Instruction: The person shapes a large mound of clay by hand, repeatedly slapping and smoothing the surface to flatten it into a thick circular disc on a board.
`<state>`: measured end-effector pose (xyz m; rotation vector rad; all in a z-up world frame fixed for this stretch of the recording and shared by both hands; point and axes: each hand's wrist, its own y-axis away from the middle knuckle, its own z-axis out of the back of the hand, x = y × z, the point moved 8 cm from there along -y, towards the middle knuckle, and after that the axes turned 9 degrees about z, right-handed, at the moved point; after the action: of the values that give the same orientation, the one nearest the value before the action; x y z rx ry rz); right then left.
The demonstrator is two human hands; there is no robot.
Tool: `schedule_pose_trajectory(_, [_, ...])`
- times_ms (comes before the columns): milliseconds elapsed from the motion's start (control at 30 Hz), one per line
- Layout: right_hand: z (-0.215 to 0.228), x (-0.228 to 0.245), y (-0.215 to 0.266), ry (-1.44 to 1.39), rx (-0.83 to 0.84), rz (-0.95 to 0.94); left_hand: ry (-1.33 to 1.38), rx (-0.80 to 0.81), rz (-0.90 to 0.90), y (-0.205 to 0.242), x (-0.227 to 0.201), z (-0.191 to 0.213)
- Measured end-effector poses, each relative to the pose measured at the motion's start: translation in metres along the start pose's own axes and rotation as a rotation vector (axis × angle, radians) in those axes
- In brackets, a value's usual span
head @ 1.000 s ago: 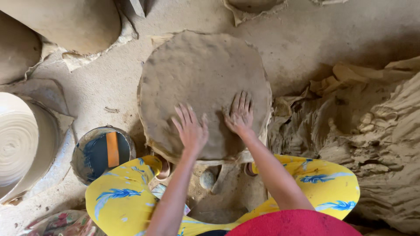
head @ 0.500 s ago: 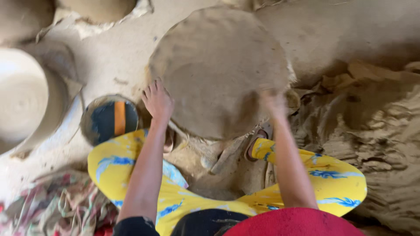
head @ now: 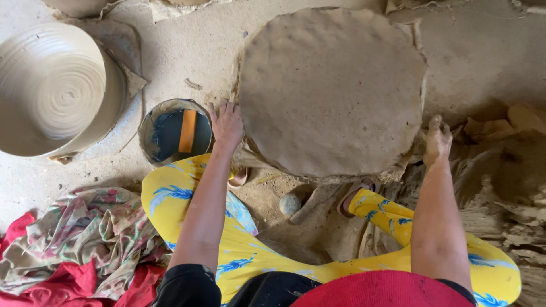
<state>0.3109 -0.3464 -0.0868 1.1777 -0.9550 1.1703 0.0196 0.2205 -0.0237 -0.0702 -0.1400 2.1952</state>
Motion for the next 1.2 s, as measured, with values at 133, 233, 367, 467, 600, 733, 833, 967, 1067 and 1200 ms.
schedule_pose_trajectory(133, [-0.033, -0.020, 0.017, -0.327, 0.236, -0.164, -0.049, 0.060, 0.000, 0.005, 0.002, -0.001])
schedule_pose_trajectory(233, [-0.060, -0.015, 0.033, -0.418, 0.318, -0.168, 0.027, -0.017, -0.025, 0.009, 0.000, 0.008])
schedule_pose_trajectory(367, [-0.077, 0.001, 0.062, -0.526, 0.334, 0.022, 0.088, -0.036, -0.050, 0.016, -0.003, 0.014])
schedule_pose_trajectory(467, [-0.072, -0.013, 0.079, -0.468, 0.211, -0.109, 0.022, -0.009, -0.062, 0.019, -0.009, 0.019])
schedule_pose_trajectory(600, [-0.077, -0.028, 0.092, -0.606, 0.211, -0.025, 0.016, -0.082, -0.063, 0.020, -0.015, 0.028])
schedule_pose_trajectory(733, [-0.084, -0.055, 0.115, -0.700, 0.178, 0.025, 0.093, -0.037, -0.015, 0.021, -0.017, 0.020])
schedule_pose_trajectory(833, [-0.091, -0.075, 0.148, -0.660, 0.008, -0.058, 0.056, 0.006, 0.005, 0.019, -0.015, 0.005])
schedule_pose_trajectory(967, [-0.124, -0.099, 0.211, -0.678, -0.190, -0.345, 0.078, -0.029, 0.004, 0.008, -0.010, -0.004])
schedule_pose_trajectory(1067, [-0.149, -0.092, 0.251, -0.744, -0.062, -0.248, 0.102, -0.057, -0.002, 0.014, -0.010, -0.007])
schedule_pose_trajectory(1200, [-0.096, -0.059, 0.298, -0.114, -0.232, -0.308, 0.074, -0.010, 0.001, 0.019, -0.016, -0.008])
